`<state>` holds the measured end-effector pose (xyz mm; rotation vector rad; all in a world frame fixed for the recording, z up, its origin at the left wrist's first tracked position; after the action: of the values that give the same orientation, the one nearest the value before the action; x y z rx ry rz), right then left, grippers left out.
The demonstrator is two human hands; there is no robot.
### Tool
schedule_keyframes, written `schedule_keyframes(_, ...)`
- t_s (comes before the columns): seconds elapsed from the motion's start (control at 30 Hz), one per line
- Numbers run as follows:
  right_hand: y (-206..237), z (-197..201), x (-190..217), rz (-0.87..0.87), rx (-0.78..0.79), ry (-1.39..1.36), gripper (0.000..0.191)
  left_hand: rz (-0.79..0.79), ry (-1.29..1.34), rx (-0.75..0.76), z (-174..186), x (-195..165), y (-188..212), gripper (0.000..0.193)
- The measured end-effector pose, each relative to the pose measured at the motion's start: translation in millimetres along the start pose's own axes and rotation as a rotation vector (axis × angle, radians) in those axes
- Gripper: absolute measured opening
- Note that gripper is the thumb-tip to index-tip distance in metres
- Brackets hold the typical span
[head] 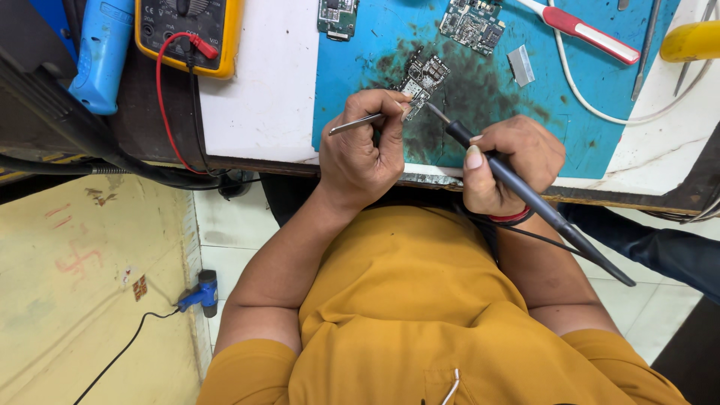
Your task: The person solders components on a small circuit board at a workbench, holding the board steady with one hand while applying a soldering iron with the other, and uses a small metal tool to work on the board's components throughout the episode.
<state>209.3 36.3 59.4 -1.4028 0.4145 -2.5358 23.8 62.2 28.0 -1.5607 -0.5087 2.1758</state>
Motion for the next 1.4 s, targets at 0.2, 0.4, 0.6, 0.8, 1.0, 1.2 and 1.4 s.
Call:
schedule_keyframes(0.2,-0.6,-2.3,-0.5,0.008,-0.016,0.017,0.014,-0.003,0.003,-0.002,0.2,-0.5,0.2,0.018)
schedule_keyframes(0.4,0.8,-1.7,-1.2,-0.003,-0.007,0.023,0.014,0.000,0.006,-0.007,0.5,-0.3,0.9,0.018)
schedule_keyframes(0.6,-0.4,-2.1,-0.8,0.007,-0.013,0.015,0.013,0.002,-0.002,0.004,-0.3,0.7,0.6,0.019)
schedule_keyframes(0.8,1.0,-2.3,-2.2,-0.024,0.004,0.021,0.014,0.000,0.009,0.006,0.0,0.9,0.9,0.018)
schedule_keyframes(1.0,0.4,-0.9,-3.2,-0.022,-0.008,0.020,0.015,0.002,0.003,-0.002,0.1,1.0,1.6,0.018)
schedule_keyframes(1.2,0.6,-1.6,-1.7,-0.005,0.002,0.010,0.015,0.044,0.038,-0.031,1.5,7.5,3.7,0.017)
schedule_keyframes(1.4,-0.8,-3.9,-1.7,0.002,0.010,0.016,0.013,0.026,0.025,-0.025,0.7,4.9,3.9,0.017)
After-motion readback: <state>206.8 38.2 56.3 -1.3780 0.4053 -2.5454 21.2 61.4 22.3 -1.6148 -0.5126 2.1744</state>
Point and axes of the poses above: each hand's wrist, its own y-axis away from the middle knuckle, its own z-axis out of the back of the hand, x = y × z, the point moved 10 cm from there along -y, towards the middle knuckle, and after that the axes turned 12 degrees about -z, right-handed, at the moved point
